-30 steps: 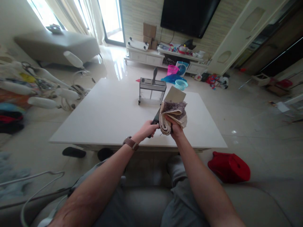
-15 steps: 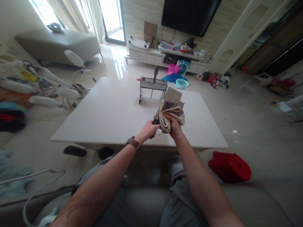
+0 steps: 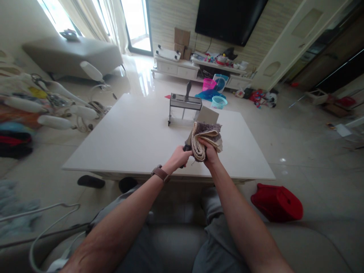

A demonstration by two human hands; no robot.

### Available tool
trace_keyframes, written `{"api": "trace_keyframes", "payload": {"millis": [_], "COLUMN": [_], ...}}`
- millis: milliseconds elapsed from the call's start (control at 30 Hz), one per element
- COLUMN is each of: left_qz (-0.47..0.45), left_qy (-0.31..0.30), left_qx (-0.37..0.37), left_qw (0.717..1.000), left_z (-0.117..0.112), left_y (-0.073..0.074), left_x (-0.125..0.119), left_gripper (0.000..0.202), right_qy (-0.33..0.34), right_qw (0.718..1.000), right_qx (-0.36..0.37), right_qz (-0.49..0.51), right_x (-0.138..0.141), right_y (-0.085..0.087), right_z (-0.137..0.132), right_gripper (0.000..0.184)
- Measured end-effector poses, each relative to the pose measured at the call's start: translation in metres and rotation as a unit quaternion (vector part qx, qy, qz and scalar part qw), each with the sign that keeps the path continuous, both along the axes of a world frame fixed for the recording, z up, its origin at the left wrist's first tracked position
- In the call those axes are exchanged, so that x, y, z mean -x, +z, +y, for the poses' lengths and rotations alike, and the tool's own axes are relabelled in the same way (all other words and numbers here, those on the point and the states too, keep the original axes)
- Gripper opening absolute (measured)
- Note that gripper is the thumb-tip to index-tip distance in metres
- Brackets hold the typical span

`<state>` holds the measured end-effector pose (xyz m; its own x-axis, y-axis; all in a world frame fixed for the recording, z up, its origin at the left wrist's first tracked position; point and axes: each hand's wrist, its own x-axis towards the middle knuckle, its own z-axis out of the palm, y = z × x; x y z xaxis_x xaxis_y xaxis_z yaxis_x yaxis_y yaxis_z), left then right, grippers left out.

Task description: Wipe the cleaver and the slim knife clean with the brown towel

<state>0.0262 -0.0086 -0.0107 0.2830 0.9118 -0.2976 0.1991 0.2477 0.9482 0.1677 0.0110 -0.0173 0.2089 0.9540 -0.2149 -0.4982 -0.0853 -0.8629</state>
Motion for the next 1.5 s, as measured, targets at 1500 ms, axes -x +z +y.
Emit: {"api": "trace_keyframes", "payload": {"millis": [1500], "left_qz": [-0.019], "left_qy": [-0.009], "left_qx": [0.001], "left_qw": [1.0], "left_z": [0.003], "left_y": [-0.0036], "left_x": [0.0014], "left_gripper": [0.026], "right_qy": [0.0], "right_qw": [1.0], "right_qx": [0.01], "right_qz": [0.009], "right_x": [0.001], "right_y": [0.0037], "right_z": [-0.0036], "right_gripper": [0.024]}}
